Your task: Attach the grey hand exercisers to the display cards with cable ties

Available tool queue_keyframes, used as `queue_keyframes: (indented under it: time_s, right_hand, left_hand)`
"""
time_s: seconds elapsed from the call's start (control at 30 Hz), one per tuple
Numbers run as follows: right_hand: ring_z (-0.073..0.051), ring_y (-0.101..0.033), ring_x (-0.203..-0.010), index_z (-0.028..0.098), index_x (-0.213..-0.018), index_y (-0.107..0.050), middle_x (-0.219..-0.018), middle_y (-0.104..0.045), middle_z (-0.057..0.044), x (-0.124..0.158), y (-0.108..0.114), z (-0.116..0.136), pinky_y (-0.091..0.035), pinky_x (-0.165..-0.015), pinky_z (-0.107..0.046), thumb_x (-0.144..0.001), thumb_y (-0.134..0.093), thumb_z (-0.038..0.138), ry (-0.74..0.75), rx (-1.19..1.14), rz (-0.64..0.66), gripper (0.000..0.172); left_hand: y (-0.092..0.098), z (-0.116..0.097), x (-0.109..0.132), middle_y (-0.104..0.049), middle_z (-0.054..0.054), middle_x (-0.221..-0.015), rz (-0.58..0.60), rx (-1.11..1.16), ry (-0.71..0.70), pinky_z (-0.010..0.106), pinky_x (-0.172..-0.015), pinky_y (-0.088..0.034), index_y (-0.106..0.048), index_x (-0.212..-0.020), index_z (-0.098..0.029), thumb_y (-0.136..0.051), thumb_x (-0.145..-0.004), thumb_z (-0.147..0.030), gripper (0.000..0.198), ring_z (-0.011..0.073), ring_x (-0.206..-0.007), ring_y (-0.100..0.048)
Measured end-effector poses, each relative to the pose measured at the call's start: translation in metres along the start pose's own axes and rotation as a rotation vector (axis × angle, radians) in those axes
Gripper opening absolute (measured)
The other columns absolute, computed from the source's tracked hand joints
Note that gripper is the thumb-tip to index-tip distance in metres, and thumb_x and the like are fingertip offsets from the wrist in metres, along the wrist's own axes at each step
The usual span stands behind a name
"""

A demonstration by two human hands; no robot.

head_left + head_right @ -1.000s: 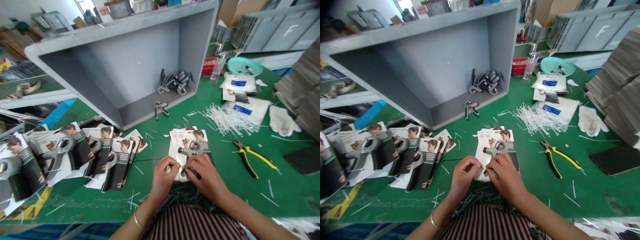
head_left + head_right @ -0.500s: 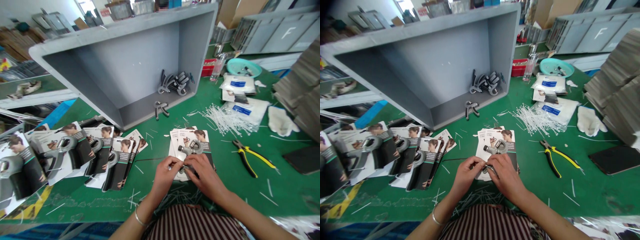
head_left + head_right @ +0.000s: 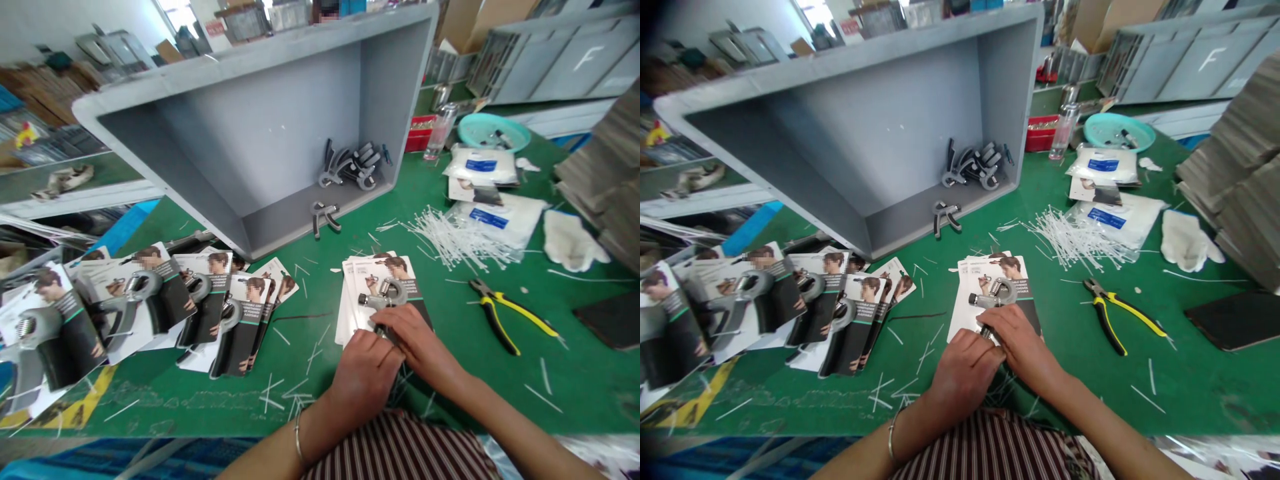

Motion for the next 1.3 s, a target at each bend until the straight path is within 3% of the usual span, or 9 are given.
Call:
queue_keyframes:
  time_s: [0.23,0.43,0.57,0.77,0.87,0.97,1.07,1.2,1.3]
  right_hand:
    - [-0.023,-0.054,-0.109,0.023,-0.111,-0.063,-0.116,-0.065,-0.007,0.001,-0.013,-0.001,-0.042,-0.096,-0.044,-0.095,-0.044,0.006,-0.009,-0.044,-0.214,0.03]
    - [-0.021,-0.055,-0.108,0.024,-0.099,-0.066,-0.111,-0.064,-0.005,-0.013,-0.03,0.01,-0.042,-0.095,-0.04,-0.097,-0.043,0.01,-0.158,-0.192,-0.413,0.027]
    - [-0.021,-0.055,-0.106,0.024,-0.096,-0.066,-0.107,-0.065,-0.004,-0.023,-0.04,0.015,-0.041,-0.094,-0.04,-0.097,-0.041,0.01,-0.155,-0.241,-0.449,0.029]
    - [-0.021,-0.055,-0.105,0.024,-0.095,-0.066,-0.107,-0.065,-0.004,-0.025,-0.04,0.016,-0.04,-0.094,-0.041,-0.095,-0.041,0.009,-0.132,-0.229,-0.42,0.03]
    - [-0.021,-0.055,-0.106,0.025,-0.098,-0.065,-0.108,-0.066,-0.004,-0.021,-0.032,0.017,-0.04,-0.094,-0.04,-0.097,-0.041,0.011,-0.109,-0.209,-0.332,0.028]
    - [-0.022,-0.054,-0.109,0.025,-0.103,-0.064,-0.111,-0.065,-0.005,-0.01,-0.021,0.018,-0.04,-0.096,-0.041,-0.097,-0.044,0.014,-0.101,-0.117,-0.262,0.023]
    - [-0.023,-0.054,-0.111,0.025,-0.105,-0.063,-0.113,-0.065,-0.006,0.005,-0.006,0.008,-0.039,-0.096,-0.043,-0.097,-0.045,0.017,-0.135,0.011,-0.246,0.021]
    - [-0.027,-0.054,-0.115,0.025,-0.111,-0.062,-0.12,-0.063,-0.009,0.036,0.029,-0.038,-0.036,-0.1,-0.05,-0.096,-0.047,0.028,-0.225,0.327,-0.244,0.022]
    - [-0.038,-0.048,-0.123,0.02,-0.121,-0.059,-0.133,-0.054,-0.019,0.069,0.069,-0.084,-0.03,-0.1,-0.06,-0.092,-0.053,0.045,-0.375,0.659,-0.345,0.039]
  left_hand:
    - [0.016,0.006,0.004,-0.071,0.001,-0.087,-0.192,0.257,0.171,0.035,-0.086,-0.042,-0.066,-0.091,-0.02,-0.054,-0.095,-0.019,0.012,0.0181,-0.088,-0.057]
    - [0.023,0.026,0.008,-0.072,0.002,-0.092,-0.265,0.26,0.172,0.035,-0.09,-0.042,-0.068,-0.095,-0.019,-0.059,-0.092,-0.014,0.011,0.0186,-0.094,-0.058]
    - [0.018,0.037,0.016,-0.072,0.003,-0.087,-0.253,0.191,0.153,0.036,-0.09,-0.041,-0.067,-0.094,-0.019,-0.058,-0.092,-0.015,0.01,0.0182,-0.088,-0.059]
    - [0.003,0.028,0.041,-0.072,-0.001,-0.08,-0.251,0.136,0.106,0.038,-0.096,-0.034,-0.065,-0.1,-0.022,-0.057,-0.093,-0.014,0.013,0.0176,-0.09,-0.061]
    - [0.013,0.031,0.05,-0.073,0.0,-0.091,-0.309,0.158,0.159,0.039,-0.095,-0.035,-0.063,-0.106,-0.023,-0.055,-0.092,-0.009,0.021,0.0187,-0.095,-0.06]
    - [0.028,0.048,0.055,-0.069,0.005,-0.105,-0.388,0.123,0.348,0.04,-0.096,-0.039,-0.062,-0.11,-0.022,-0.054,-0.092,-0.01,0.023,0.0211,-0.103,-0.058]
    - [0.031,0.064,0.054,-0.063,0.009,-0.116,-0.368,0.096,0.517,0.043,-0.098,-0.04,-0.06,-0.115,-0.02,-0.058,-0.092,-0.02,0.023,0.0242,-0.112,-0.054]
    - [0.021,0.069,0.04,-0.058,0.012,-0.127,-0.23,0.091,0.516,0.047,-0.103,-0.037,-0.057,-0.123,-0.019,-0.063,-0.09,-0.028,0.035,0.0275,-0.119,-0.05]
    - [0.016,0.069,0.027,-0.062,0.01,-0.123,-0.193,0.092,0.464,0.047,-0.1,-0.039,-0.063,-0.114,-0.02,-0.062,-0.09,-0.027,0.025,0.0271,-0.115,-0.052]
Point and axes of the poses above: each hand's wrist, its own x-axis away from the middle knuckle, its own y-axis out of the back of the hand, z = x × y, the point moved 2 cm from there along -x, towards the middle knuckle
